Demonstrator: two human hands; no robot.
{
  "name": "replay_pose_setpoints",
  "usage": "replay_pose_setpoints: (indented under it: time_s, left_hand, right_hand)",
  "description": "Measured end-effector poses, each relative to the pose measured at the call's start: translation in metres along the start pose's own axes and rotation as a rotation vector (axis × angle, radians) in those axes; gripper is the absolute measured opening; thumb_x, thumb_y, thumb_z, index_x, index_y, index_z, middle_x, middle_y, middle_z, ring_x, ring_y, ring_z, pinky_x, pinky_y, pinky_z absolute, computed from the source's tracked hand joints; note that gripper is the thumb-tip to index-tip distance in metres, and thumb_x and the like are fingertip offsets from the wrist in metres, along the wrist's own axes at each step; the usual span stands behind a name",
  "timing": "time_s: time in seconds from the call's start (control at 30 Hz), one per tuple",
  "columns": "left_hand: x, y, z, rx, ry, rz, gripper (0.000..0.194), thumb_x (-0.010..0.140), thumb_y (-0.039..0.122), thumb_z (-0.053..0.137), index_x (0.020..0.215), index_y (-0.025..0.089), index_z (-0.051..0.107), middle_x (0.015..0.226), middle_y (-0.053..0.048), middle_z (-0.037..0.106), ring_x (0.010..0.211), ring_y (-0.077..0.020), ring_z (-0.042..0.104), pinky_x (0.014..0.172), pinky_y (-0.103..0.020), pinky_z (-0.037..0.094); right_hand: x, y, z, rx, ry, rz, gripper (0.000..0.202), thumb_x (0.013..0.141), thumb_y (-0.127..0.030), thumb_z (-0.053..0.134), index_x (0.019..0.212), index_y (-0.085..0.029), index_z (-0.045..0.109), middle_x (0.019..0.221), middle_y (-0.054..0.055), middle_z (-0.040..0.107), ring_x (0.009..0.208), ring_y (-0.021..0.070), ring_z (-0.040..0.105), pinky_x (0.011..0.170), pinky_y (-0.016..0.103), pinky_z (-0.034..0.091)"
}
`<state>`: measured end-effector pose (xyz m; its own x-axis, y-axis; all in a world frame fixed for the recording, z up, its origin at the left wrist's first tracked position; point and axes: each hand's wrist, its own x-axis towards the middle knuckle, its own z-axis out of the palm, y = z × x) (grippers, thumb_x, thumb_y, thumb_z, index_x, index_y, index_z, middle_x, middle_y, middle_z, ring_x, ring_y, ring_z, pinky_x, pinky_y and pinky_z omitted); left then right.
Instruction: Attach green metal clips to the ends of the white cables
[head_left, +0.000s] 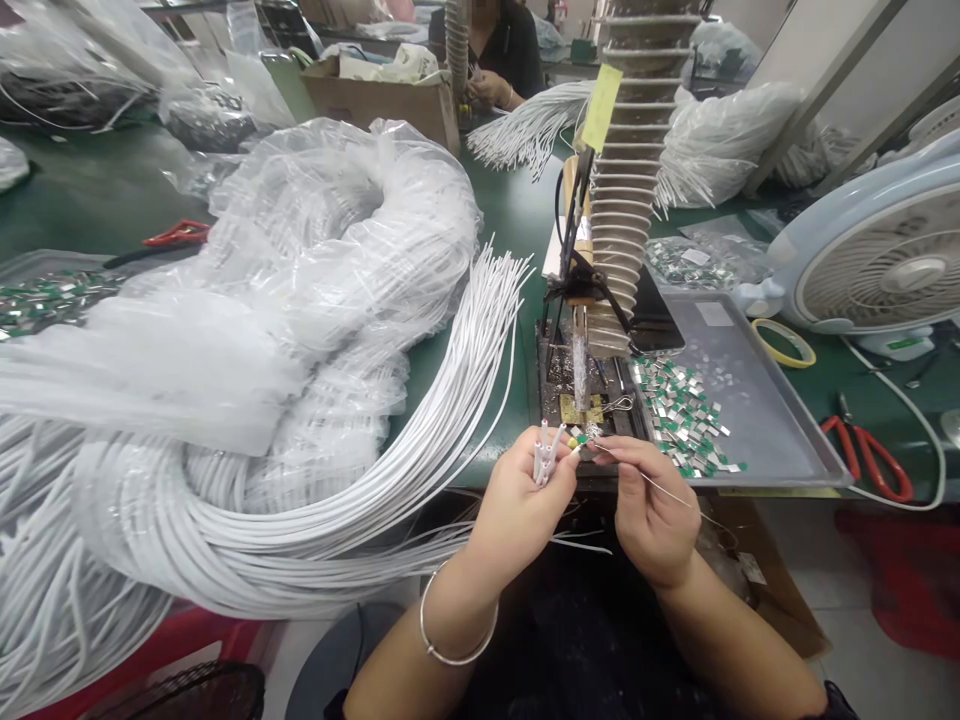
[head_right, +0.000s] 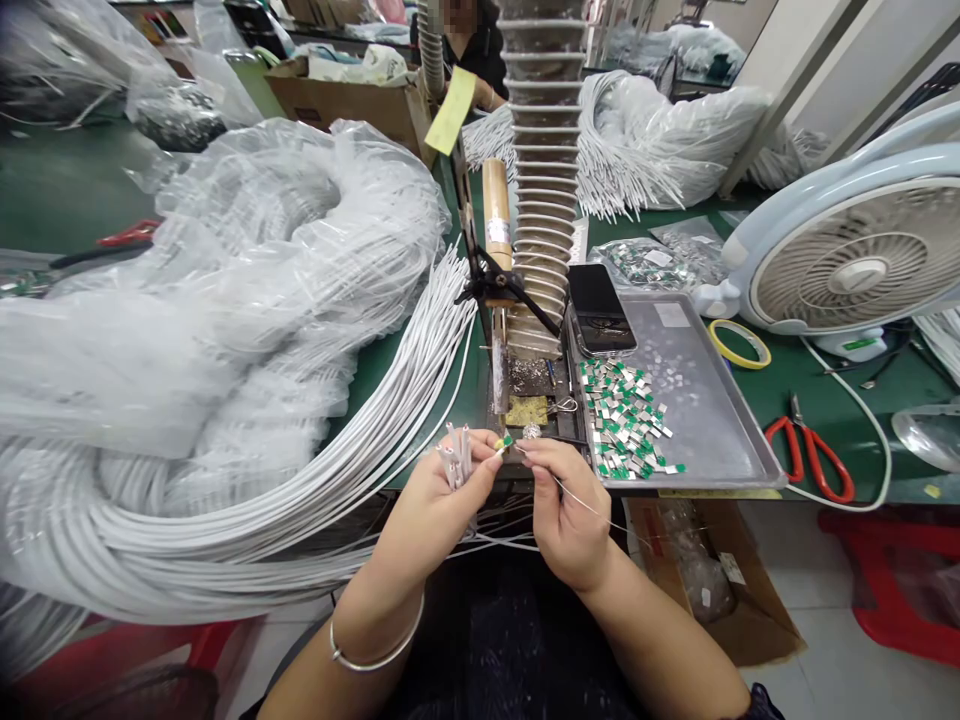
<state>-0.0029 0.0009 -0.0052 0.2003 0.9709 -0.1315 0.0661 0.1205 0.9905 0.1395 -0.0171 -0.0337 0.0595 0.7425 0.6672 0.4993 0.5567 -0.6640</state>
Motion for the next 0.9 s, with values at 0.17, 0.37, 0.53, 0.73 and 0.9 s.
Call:
replay_pose_setpoints:
  time_s: [0.17,0.37,0.53,0.73,0.9]
  left_hand:
    - [-0.0031,-0.0008,-0.0001,0.0,0.002,-0.064,0.02,0.084,0.035,0.053,0.079,0.016,0.056,0.061,0.004,0.049,0.051,-0.0086,0.039,0.051,-0.022,0.034]
    - [-0.0024,-0.0014,-0.0004,-0.055,-0.024,-0.11,0.025,0.084,0.04,0.052,0.081,0.016,0.057,0.047,0.008,0.039,0.042,-0.0074,0.031,0.044,-0.022,0.026]
    - [0.0003,-0.0007,-0.0003,-0.063,-0.03,-0.102,0.025,0.085,0.039,0.051,0.082,0.015,0.057,0.046,0.008,0.038,0.042,-0.0072,0.031,0.045,-0.022,0.027]
    - [0.0015,0.0025,-0.0003,-0.075,-0.021,-0.103,0.023,0.085,0.037,0.051,0.082,0.015,0.058,0.047,0.008,0.039,0.043,-0.0072,0.033,0.045,-0.021,0.028]
    - [0.0021,0.0077,-0.0007,-0.064,-0.027,-0.101,0.023,0.085,0.036,0.051,0.08,0.014,0.057,0.048,0.008,0.038,0.044,-0.0069,0.032,0.045,-0.021,0.027]
  right_hand:
    - [0.0023,-0.0001,-0.0009,-0.049,0.016,-0.057,0.019,0.085,-0.01,0.048,0.094,-0.021,0.061,0.089,0.007,0.07,0.085,0.0198,0.068,0.074,0.038,0.057]
    - [0.0048,-0.0001,-0.001,-0.082,-0.019,-0.068,0.018,0.085,-0.011,0.048,0.094,-0.021,0.06,0.09,0.007,0.069,0.085,0.0196,0.067,0.073,0.038,0.057]
    - [0.006,0.001,0.0,-0.078,-0.025,-0.083,0.018,0.085,-0.009,0.049,0.093,-0.02,0.06,0.085,0.006,0.067,0.082,0.0185,0.066,0.07,0.036,0.057]
    - [0.0044,0.004,0.0019,-0.047,-0.033,-0.065,0.021,0.085,-0.007,0.048,0.096,-0.021,0.06,0.09,0.007,0.066,0.082,0.0179,0.065,0.063,0.032,0.057]
    - [0.0064,0.0012,0.0032,-0.046,-0.021,-0.076,0.021,0.084,-0.006,0.049,0.096,-0.02,0.06,0.09,0.007,0.066,0.082,0.0175,0.065,0.065,0.032,0.057]
